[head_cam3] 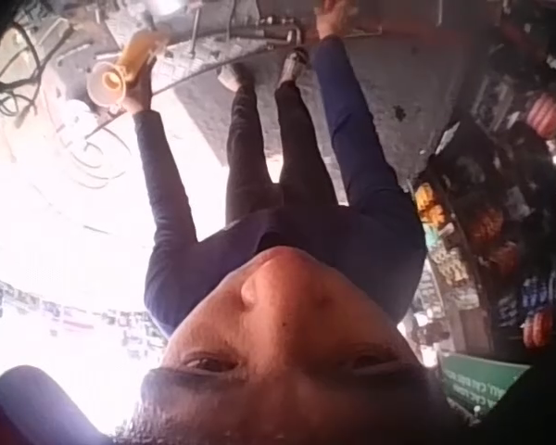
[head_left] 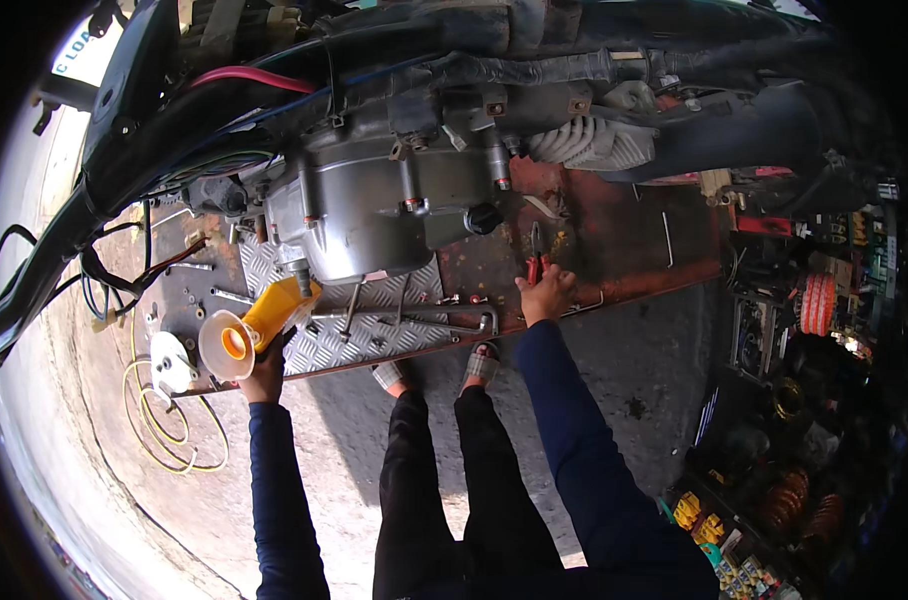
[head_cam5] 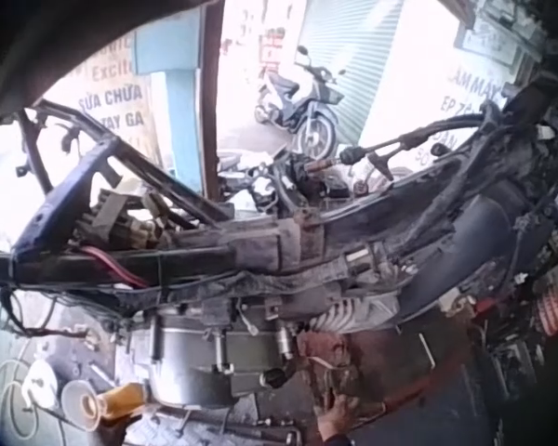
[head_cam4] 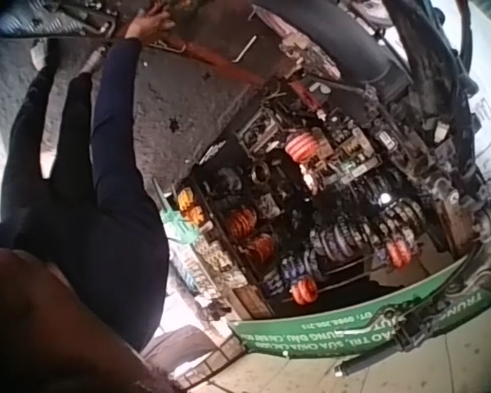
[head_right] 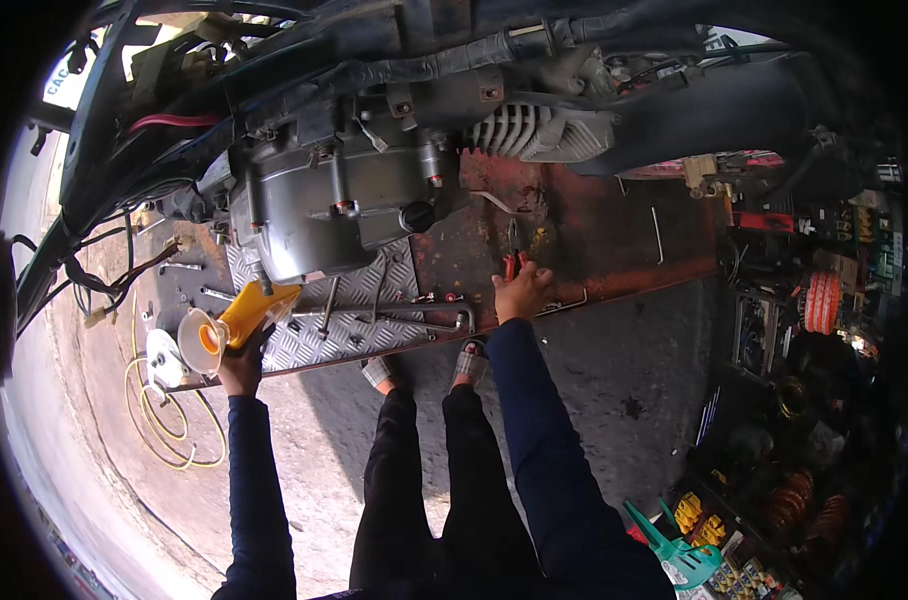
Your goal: The recorder is seen repairing a motorcycle, which includes working on the engine and filling oil.
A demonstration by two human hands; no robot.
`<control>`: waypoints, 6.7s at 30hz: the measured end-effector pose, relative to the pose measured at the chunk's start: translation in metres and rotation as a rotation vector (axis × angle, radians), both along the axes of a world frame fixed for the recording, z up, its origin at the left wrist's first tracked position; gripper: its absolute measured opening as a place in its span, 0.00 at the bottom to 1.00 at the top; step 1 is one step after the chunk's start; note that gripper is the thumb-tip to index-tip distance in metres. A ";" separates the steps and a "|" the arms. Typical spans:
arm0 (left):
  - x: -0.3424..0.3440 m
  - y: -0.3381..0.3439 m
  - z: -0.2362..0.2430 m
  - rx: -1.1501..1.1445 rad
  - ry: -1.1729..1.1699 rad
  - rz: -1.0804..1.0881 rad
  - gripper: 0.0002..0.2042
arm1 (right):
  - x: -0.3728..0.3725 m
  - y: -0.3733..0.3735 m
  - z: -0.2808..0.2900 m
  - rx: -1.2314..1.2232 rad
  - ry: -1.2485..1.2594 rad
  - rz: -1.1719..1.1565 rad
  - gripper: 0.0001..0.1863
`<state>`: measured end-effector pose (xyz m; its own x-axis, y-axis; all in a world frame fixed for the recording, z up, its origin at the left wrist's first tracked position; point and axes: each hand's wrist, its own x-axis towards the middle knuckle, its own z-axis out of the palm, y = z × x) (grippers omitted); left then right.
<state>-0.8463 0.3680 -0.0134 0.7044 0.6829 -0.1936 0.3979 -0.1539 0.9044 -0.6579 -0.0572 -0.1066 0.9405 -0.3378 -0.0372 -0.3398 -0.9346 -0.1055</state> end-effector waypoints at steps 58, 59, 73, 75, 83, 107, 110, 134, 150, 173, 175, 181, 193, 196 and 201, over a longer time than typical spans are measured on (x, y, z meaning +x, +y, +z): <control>-0.025 0.006 0.057 0.252 0.072 0.019 0.22 | 0.059 0.125 0.458 -0.392 0.808 0.893 0.19; -0.034 0.004 0.069 0.243 0.023 -0.009 0.22 | 0.053 0.124 0.458 -0.386 0.755 0.886 0.19; -0.133 -0.047 0.166 0.161 0.084 -0.027 0.26 | 0.029 0.123 0.438 -1.292 0.040 1.438 0.28; -0.141 -0.051 0.165 0.168 0.098 0.069 0.27 | 0.027 0.121 0.434 -1.305 0.012 1.413 0.29; -0.151 -0.064 0.188 0.036 0.032 0.180 0.28 | 0.019 0.120 0.411 -1.348 -0.141 1.384 0.26; -0.077 -0.130 0.213 0.280 0.084 -0.464 0.29 | -0.076 -0.018 0.387 0.560 0.221 0.458 0.12; -0.023 -0.194 0.218 0.285 -0.008 -0.735 0.30 | -0.155 -0.098 0.363 1.575 0.078 -0.116 0.14; 0.233 -1.076 0.245 0.170 -0.333 -1.540 0.21 | -0.212 -0.820 0.339 1.297 -0.788 -1.184 0.21; 0.385 -1.475 0.129 0.593 0.306 -1.567 0.25 | 0.148 -1.442 0.066 1.420 -0.868 -0.996 0.21; 0.446 -1.796 0.237 0.665 -0.239 -1.704 0.25 | 0.064 -1.564 0.414 0.887 -0.753 -0.284 0.22; 0.426 -1.805 0.270 0.654 -0.263 -1.854 0.25 | 0.030 -1.542 0.471 0.507 -0.632 -0.123 0.25; 0.327 -1.809 0.328 0.579 -0.554 -2.057 0.24 | -0.068 -1.483 0.522 0.203 -0.224 -0.076 0.23; 0.072 -1.882 0.310 0.679 -0.600 -2.539 0.28 | -0.363 -1.477 0.485 0.463 -1.115 -0.543 0.22; -0.029 -1.929 0.306 0.673 -0.593 -2.665 0.27 | -0.475 -1.482 0.494 0.359 -1.239 -0.966 0.27; -0.201 -1.997 0.317 0.612 -0.829 -2.938 0.28 | -0.630 -1.484 0.514 0.258 -0.784 -0.986 0.25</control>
<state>-1.0472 -1.6293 0.3036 -0.6299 -0.7744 -0.0600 -0.6970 0.5294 0.4837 -1.2876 -1.5408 0.4070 0.0985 -0.9654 0.2413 -0.6373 -0.2475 -0.7298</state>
